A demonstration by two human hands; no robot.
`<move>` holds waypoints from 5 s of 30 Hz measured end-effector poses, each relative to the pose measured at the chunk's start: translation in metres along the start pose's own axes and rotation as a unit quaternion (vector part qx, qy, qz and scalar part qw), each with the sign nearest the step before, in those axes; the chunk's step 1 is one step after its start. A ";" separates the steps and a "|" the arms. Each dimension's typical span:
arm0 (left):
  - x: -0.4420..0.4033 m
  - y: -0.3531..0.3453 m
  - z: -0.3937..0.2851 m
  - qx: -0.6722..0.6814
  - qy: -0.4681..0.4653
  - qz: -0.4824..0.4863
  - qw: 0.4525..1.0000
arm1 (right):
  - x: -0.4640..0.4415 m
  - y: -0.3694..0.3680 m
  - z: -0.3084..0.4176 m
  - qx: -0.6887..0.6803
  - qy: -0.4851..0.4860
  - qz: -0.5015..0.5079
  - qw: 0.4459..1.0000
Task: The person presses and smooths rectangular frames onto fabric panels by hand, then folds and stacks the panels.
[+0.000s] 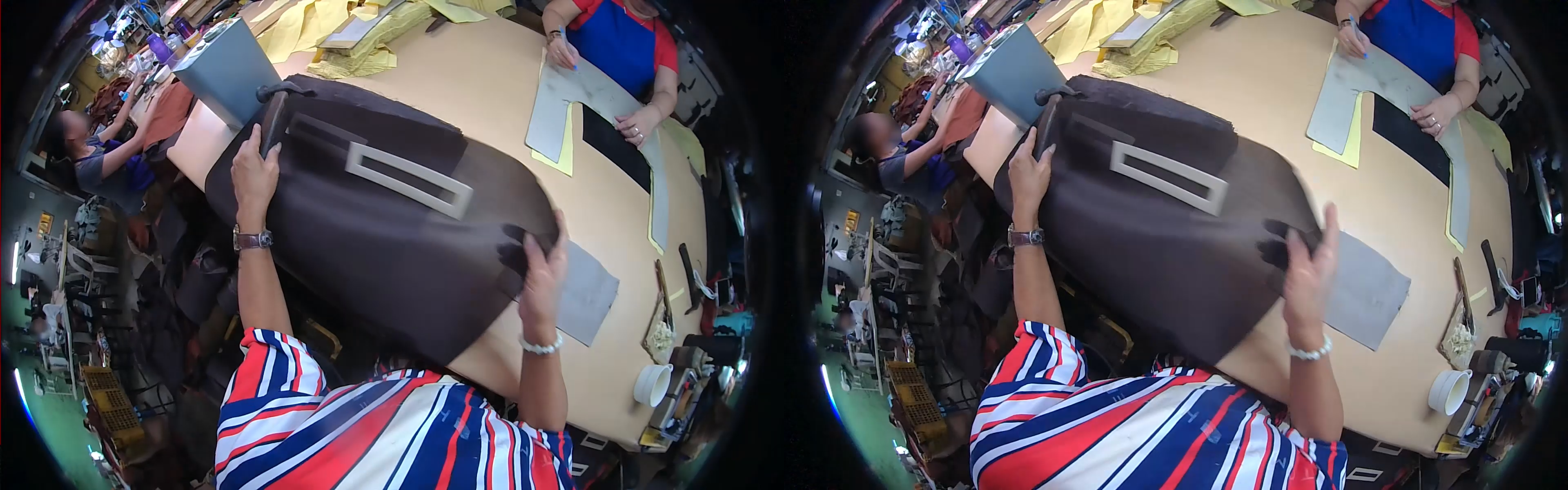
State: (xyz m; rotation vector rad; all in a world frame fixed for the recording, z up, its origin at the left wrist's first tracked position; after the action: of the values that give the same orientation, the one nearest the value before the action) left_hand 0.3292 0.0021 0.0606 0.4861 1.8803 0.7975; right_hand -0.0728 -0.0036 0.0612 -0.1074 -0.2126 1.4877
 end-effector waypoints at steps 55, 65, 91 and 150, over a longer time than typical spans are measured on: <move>0.128 -0.025 -0.246 0.486 -0.004 0.430 0.761 | 0.031 0.259 -0.002 0.442 0.133 -0.378 0.802; 0.121 -0.037 -0.263 0.518 -0.011 0.252 0.817 | 0.077 0.235 0.013 0.397 0.105 -0.433 0.802; 0.148 -0.025 -0.258 0.115 -0.291 0.166 0.935 | 0.070 0.262 -0.004 0.543 0.153 -0.337 0.753; 0.162 -0.041 -0.288 0.183 -0.418 0.347 0.819 | 0.116 0.328 0.123 0.829 -0.056 -0.184 0.525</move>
State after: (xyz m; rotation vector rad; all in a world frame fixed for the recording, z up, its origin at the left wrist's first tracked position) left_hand -0.0001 -0.0129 0.0107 1.5494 0.9784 0.5062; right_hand -0.4102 0.1318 0.1235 1.5072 1.0902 0.7196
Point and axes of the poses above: each hand's wrist, its own x-axis away from the middle knuckle, its own y-axis out of the back of the hand, z = x × y, the point moved 1 cm from there along -x, towards the middle knuckle, and after that the axes turned 5 degrees about -z, right-handed, at the moved point
